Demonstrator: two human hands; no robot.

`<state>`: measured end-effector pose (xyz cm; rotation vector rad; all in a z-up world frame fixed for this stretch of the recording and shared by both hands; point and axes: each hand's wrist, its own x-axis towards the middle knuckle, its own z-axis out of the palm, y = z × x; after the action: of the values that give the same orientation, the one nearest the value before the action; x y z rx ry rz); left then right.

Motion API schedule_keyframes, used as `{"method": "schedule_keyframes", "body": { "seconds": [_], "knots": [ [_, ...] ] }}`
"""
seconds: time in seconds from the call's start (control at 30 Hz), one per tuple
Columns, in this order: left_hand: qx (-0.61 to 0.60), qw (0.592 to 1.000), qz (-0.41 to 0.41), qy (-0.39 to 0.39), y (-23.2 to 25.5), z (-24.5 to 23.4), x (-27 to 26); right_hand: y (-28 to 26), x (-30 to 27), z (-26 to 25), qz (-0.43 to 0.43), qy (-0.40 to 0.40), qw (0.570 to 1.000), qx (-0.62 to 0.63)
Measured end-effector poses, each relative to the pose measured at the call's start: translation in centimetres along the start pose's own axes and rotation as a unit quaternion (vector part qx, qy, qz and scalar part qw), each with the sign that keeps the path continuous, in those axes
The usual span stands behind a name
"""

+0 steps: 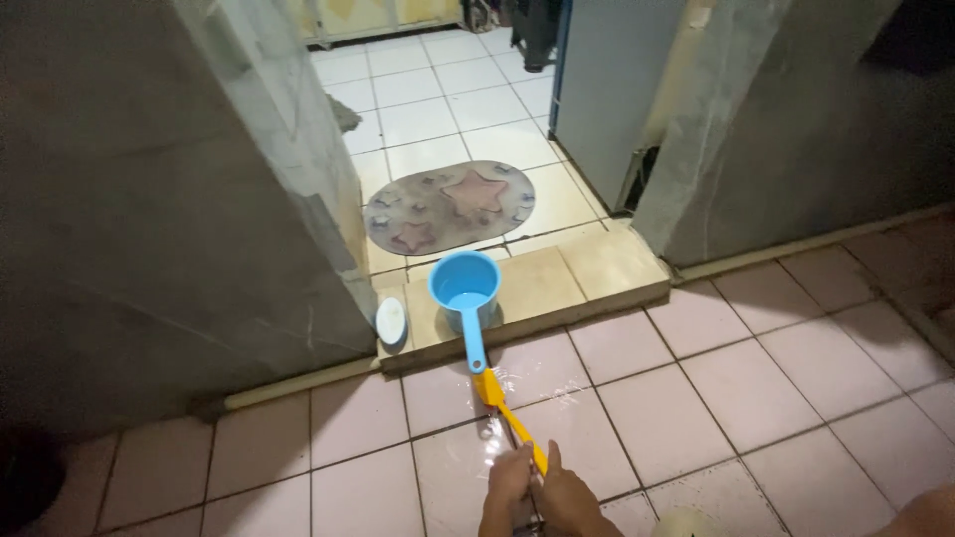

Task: The person scrubs a tiled floor with a yellow brush, repeatedly scooping water from a green bucket with a blue scoop and pouring it onto the floor to aid cleaning. The person moves the bucket and scoop to different positions while continuing to scrub the floor area.

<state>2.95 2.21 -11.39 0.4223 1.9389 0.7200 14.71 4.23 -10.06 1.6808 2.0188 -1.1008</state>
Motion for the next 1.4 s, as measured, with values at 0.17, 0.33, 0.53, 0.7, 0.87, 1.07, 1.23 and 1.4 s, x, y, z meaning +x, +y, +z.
{"method": "schedule_keyframes", "body": {
  "seconds": [0.17, 0.33, 0.53, 0.7, 0.87, 1.07, 1.23, 1.4],
  "knots": [
    [-0.196, 0.975, -0.091, -0.048, 0.6, -2.0, -2.6, -3.8, -2.9, -3.5, -0.088, -0.132, 0.986, 0.045],
    [-0.164, 0.980, -0.067, 0.096, -2.9, -4.4, 0.1, -5.0, -1.2, -6.7, -0.187, -0.138, 0.968, -0.094],
    [-0.018, 0.972, -0.051, 0.228, -5.4, -8.3, -0.9, -9.8, -3.5, -15.7, -0.232, -0.056, 0.909, -0.343],
    [0.040, 0.965, -0.066, 0.251, -8.8, -8.4, 1.2, -14.0, -8.9, -20.3, -0.241, -0.041, 0.837, -0.489],
    [0.012, 0.983, -0.036, 0.181, -10.9, -7.3, -0.9, -17.6, -8.6, -22.7, -0.307, -0.023, 0.731, -0.609],
    [0.003, 0.973, -0.058, 0.222, -7.2, -10.1, -6.6, -22.3, -6.8, -23.1, -0.397, 0.016, 0.720, -0.569],
    [-0.055, 0.962, -0.080, 0.254, -6.8, -13.2, -9.3, -24.9, -5.9, -19.6, -0.397, 0.019, 0.729, -0.558],
    [0.007, 0.990, -0.017, 0.141, -7.2, -15.1, -9.1, -27.6, -9.6, -19.6, -0.383, -0.024, 0.755, -0.532]
  ]
}}
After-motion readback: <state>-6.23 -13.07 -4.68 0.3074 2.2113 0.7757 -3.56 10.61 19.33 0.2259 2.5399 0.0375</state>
